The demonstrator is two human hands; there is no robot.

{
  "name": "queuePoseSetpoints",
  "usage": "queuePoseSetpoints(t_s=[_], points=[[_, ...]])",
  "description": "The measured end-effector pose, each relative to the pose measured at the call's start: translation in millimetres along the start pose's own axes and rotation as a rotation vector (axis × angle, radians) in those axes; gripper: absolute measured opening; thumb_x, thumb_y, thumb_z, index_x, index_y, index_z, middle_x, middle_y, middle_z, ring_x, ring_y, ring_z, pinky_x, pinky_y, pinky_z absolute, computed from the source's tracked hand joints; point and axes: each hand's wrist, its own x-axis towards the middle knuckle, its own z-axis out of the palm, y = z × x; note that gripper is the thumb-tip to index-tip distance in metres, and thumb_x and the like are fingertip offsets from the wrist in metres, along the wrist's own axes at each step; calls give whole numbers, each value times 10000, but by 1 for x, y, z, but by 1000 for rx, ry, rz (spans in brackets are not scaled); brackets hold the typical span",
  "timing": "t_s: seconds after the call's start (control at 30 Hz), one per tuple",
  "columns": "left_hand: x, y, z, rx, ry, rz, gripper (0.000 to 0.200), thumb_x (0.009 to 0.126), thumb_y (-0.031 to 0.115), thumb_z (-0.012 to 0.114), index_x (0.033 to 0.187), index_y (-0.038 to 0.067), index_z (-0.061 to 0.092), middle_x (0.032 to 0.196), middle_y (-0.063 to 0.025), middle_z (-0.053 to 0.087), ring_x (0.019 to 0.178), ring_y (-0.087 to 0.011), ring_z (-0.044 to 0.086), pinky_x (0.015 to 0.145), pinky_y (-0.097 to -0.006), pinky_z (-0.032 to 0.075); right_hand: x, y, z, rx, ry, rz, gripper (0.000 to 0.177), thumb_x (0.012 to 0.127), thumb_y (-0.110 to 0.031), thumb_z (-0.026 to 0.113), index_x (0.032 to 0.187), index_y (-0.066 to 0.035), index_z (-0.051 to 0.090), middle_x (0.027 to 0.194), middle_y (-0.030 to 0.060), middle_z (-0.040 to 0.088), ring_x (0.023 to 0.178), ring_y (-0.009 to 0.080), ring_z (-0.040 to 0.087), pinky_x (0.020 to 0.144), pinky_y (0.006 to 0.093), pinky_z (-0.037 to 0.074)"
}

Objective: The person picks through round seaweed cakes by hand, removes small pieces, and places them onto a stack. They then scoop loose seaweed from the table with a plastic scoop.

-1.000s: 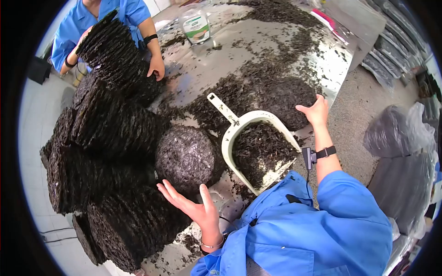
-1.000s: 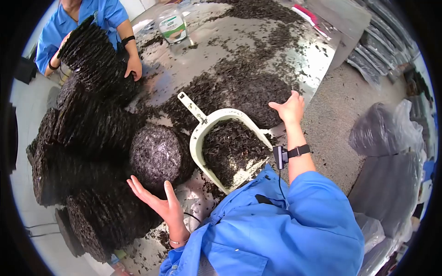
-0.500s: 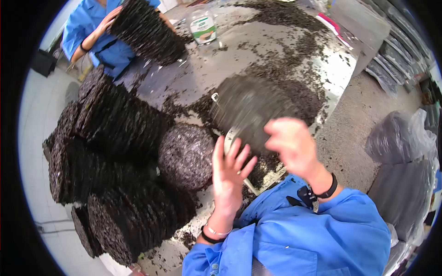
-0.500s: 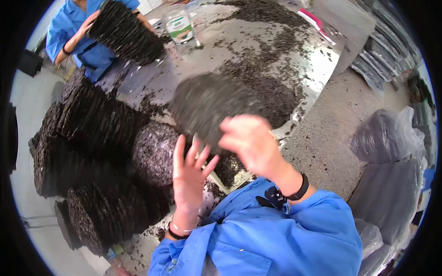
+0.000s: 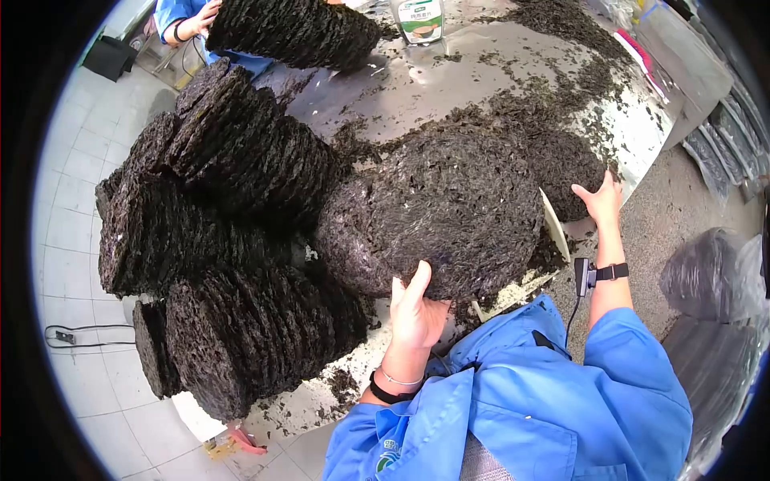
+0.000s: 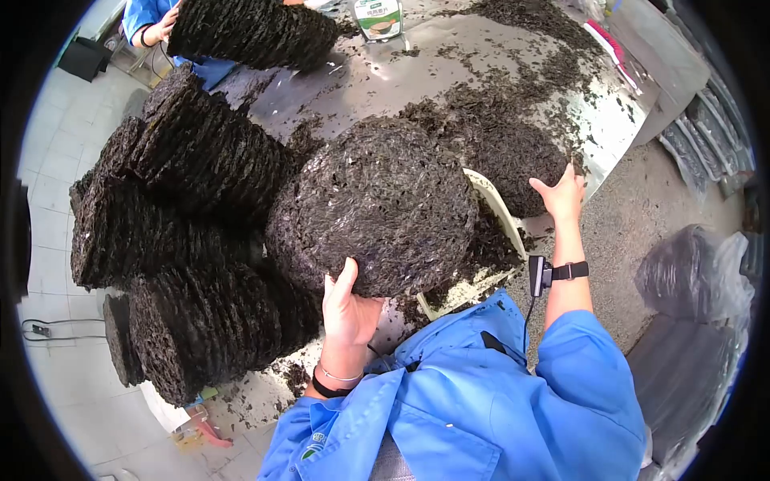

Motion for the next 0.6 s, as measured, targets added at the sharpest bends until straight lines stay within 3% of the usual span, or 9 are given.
queuePoseSetpoints(t_s=[0.03, 0.13, 0.17, 0.23, 0.27, 0.33, 0.4, 0.6], points=[[0, 1, -2, 16, -9, 4, 436, 998, 159, 525, 1411, 137, 387, 1353, -91, 532, 1234, -291, 538, 999, -542, 462, 1, -1, 4, -29, -52, 20, 705, 763, -327, 805, 1359, -89, 515, 1303, 192, 512, 1239, 389, 462, 1063, 438, 366], [-2, 4, -2, 4, 1, 20, 444, 1002, 167, 517, 1421, 138, 375, 1359, -91, 529, 1230, -289, 543, 999, -538, 467, -22, -32, -35, 84, 183, -191, 669, 774, -310, 798, 1343, -78, 531, 1310, 183, 517, 1213, 367, 485, 1049, 451, 384], [-1, 4, -2, 4, 12, 28, 439, 1001, 172, 517, 1418, 139, 383, 1359, -91, 531, 1228, -288, 545, 1001, -536, 467, -28, -45, -48, 259, 231, -328, 527, 804, -211, 776, 1271, -60, 585, 1264, 142, 559, 1097, 276, 565, 953, 403, 461], [1, 2, -4, 8, 28, 26, 431, 1001, 181, 518, 1414, 139, 399, 1359, -93, 535, 1224, -287, 550, 1005, -531, 467, -59, -86, -80, 918, -43, -355, 381, 827, -91, 735, 1190, -49, 628, 1139, 81, 626, 930, 161, 609, 835, 308, 500], [2, 1, -6, 12, 34, 14, 426, 1001, 187, 519, 1409, 136, 409, 1360, -93, 537, 1225, -289, 550, 1008, -529, 467, -80, -106, -99, 952, -86, -455, 298, 821, -18, 719, 1112, -38, 660, 1054, 41, 655, 789, 94, 610, 720, 242, 499], [5, -1, -7, 15, 35, -9, 415, 1001, 201, 520, 1400, 130, 429, 1362, -94, 540, 1227, -291, 550, 1013, -525, 465, -116, -137, -139, 862, -168, -806, 187, 755, -6, 762, 934, -28, 712, 882, 65, 676, 687, 132, 611, 599, 287, 504], [4, -3, -1, 6, 8, -14, 413, 998, 208, 525, 1392, 115, 447, 1364, -94, 541, 1230, -301, 547, 1013, -523, 465, -136, -150, -137, 781, -94, -1008, 182, 740, -49, 781, 905, -38, 704, 763, 86, 614, 653, 205, 610, 571, 314, 487], [-6, -5, -4, 89, -18, 47, 439, 999, 193, 523, 1417, 129, 408, 1397, -94, 502, 1278, -290, 495, 1042, -533, 428, -144, -152, -126, 778, -545, -747, 108, 789, -52, 734, 847, -45, 644, 728, 59, 540, 621, 194, 564, 556, 303, 456]])
